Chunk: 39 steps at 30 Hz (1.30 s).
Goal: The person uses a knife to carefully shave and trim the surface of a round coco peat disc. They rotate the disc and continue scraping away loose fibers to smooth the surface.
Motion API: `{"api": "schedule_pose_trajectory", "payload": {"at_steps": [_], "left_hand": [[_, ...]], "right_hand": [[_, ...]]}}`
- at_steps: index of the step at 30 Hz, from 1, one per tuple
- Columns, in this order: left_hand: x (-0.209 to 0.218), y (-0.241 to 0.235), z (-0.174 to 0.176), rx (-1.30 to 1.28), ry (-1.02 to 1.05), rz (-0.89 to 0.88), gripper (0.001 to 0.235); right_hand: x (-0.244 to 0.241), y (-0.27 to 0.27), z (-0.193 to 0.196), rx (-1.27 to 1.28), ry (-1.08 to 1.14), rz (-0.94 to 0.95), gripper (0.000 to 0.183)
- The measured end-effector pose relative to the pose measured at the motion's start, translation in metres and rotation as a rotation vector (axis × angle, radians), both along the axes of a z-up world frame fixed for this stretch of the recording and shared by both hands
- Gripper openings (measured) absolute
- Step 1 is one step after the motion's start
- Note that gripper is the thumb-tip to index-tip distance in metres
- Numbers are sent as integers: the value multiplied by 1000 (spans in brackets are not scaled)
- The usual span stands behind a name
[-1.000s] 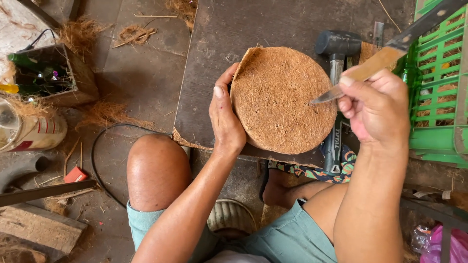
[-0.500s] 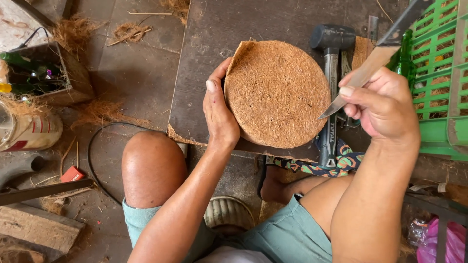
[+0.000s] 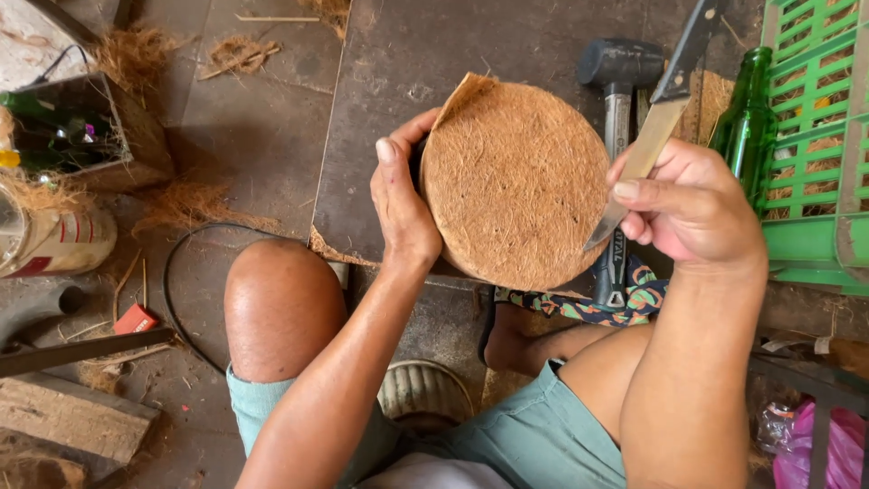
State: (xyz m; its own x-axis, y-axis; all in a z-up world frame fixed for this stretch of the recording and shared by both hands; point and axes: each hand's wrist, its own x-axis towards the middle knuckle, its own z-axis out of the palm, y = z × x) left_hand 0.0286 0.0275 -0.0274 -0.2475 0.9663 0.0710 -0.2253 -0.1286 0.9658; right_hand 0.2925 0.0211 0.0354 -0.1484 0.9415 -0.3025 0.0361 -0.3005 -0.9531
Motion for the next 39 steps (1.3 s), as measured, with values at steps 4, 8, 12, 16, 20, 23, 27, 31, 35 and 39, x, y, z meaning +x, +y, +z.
{"api": "schedule_pose_trajectory", "payload": {"at_steps": [4,8,12,16,20,23,27,31,35,39], "left_hand": [[-6,35,-4,-35,15,74,78],[-24,66,-11,-71,-117,261,67],[-19,14,14,89,114,183,58],[-9,-58,15,102,325,-54,99],[8,-67,-15,223,635,-39,135],[13,-60,-27,261,664,48,140],[18,-57,-31,253,635,75,144],[11,-55,-28,244,622,47,142],[2,-54,-24,247,585,-11,139],[-1,-52,-23,239,594,-28,140]], "right_hand": [[-18,-3,-4,43,90,-7,17],[-45,-3,-4,83,71,-71,19],[-30,4,5,247,-66,-177,22],[-24,2,3,232,-84,-150,21],[-28,0,2,282,-91,-77,19],[-35,2,2,297,-113,-44,18],[-41,0,1,267,-156,-41,19],[-48,1,-2,159,-116,-113,22],[-47,-3,-1,109,-13,-153,21],[-46,-2,1,126,32,-145,19]]}}
